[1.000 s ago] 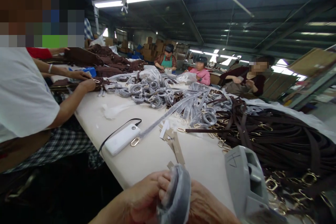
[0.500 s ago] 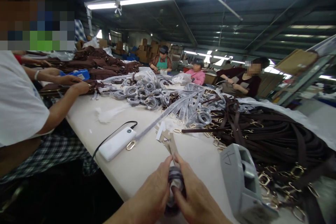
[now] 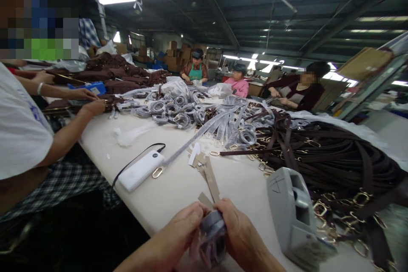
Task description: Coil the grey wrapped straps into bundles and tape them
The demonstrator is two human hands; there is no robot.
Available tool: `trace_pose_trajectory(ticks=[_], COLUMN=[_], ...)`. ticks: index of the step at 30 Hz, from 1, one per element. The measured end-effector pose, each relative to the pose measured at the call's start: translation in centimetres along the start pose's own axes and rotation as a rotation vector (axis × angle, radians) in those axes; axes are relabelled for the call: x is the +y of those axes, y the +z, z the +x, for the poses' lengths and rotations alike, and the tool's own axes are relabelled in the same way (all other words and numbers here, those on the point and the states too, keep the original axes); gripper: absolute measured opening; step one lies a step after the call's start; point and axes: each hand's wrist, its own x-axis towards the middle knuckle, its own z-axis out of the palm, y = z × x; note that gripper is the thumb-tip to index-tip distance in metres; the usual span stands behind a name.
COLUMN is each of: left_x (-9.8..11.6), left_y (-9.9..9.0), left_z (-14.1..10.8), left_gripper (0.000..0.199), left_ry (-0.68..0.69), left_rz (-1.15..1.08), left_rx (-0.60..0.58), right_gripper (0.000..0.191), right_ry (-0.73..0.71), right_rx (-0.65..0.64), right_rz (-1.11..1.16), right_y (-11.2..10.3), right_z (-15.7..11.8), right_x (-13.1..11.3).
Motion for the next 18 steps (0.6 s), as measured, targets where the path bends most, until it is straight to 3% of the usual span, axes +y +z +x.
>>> trace_pose_trajectory(ticks=[7, 11, 15, 18], left_x=[0.3, -0.3, -0.9, -0.9], left_y=[-0.5, -0.8, -0.3, 0.7], left_z=[0.7, 0.5, 0.2, -0.3], left_gripper=[0.057, 0.051, 0.047, 0.037], left_ry=[-0.209, -0.274, -0.268, -0.16], left_rz=[-0.031, -0.101, -0.105, -0.171], left_rx=[-0.21, -0.276, -0.276, -0.194], right_gripper=[0.021, 0.041, 0.066, 0.064], right_ry=[-0.068, -0.205, -0.321, -0.349], right_rx=[-0.153, -0.121, -0.159, -0.208], right_rz=[0.117, 0.065, 0.024, -0.009], right_y=[-0.8, -1.5, -2.1, -2.6], right_z=[-0.2, 0.3, 1.1, 2.0], right_x=[-0.6, -1.1, -1.6, -2.2])
